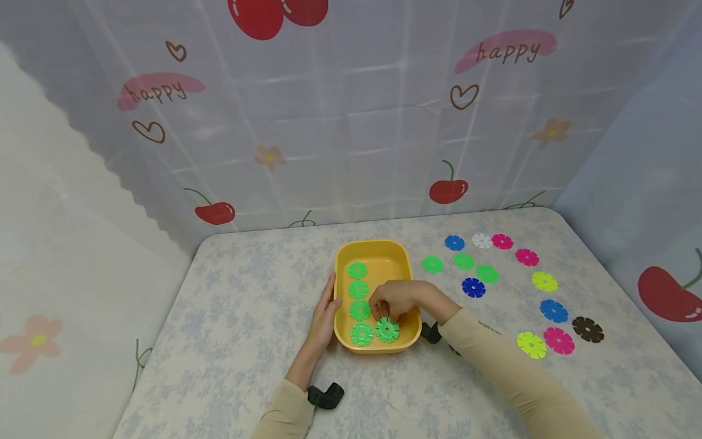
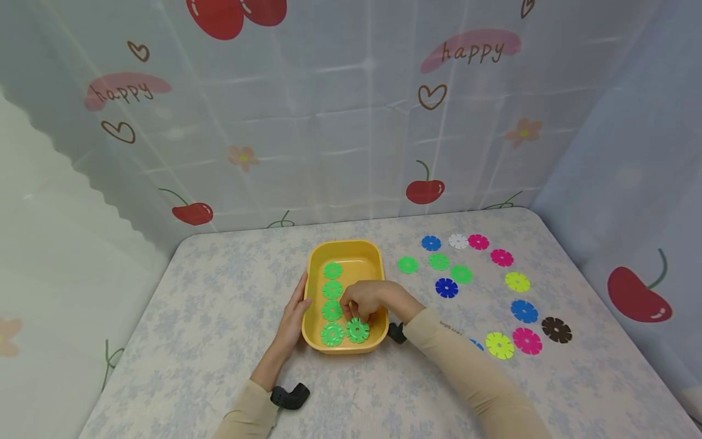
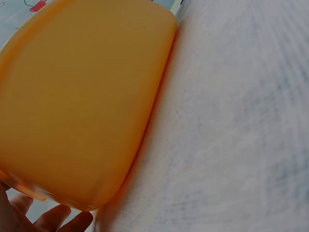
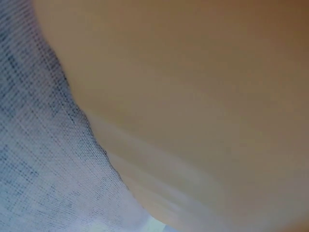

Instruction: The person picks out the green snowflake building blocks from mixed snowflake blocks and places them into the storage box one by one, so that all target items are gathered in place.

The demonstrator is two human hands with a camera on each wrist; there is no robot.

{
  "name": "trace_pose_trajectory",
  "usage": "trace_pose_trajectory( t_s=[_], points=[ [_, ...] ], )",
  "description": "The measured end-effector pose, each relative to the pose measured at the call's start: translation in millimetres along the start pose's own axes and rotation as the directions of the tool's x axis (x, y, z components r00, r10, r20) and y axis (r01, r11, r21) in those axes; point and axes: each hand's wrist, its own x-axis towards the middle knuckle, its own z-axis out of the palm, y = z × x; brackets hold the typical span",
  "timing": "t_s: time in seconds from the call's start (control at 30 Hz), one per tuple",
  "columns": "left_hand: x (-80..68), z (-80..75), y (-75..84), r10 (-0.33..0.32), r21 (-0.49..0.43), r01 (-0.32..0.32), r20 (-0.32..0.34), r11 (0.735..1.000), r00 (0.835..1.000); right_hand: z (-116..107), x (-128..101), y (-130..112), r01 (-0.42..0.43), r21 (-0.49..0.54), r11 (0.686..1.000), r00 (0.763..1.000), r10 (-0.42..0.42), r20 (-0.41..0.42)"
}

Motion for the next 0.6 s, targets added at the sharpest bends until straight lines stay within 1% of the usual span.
trace_pose_trajectory(
  t_s=[0.13, 0.3, 0.6],
  points=[
    [0.4, -0.3, -1.6, -0.003, 0.007, 0.003, -0.003, 1.000, 1.000, 0.1, -0.6, -0.4, 0.009, 0.007, 1.000, 1.000, -0.009, 0.007],
    [0.6, -0.7, -3.4, -0.004, 0.006, 0.004, -0.003, 1.000, 1.000, 0.5, -2.5, -1.1, 0.047, 0.004, 0.999, 0.999, -0.047, 0.001],
    [0.1, -0.2, -1.2, -0.011, 0.000, 0.011, -0.008, 1.000, 1.000, 2.5, -2.3, -2.1, 0.015, -0.006, 1.000, 1.000, -0.015, -0.022]
  ],
)
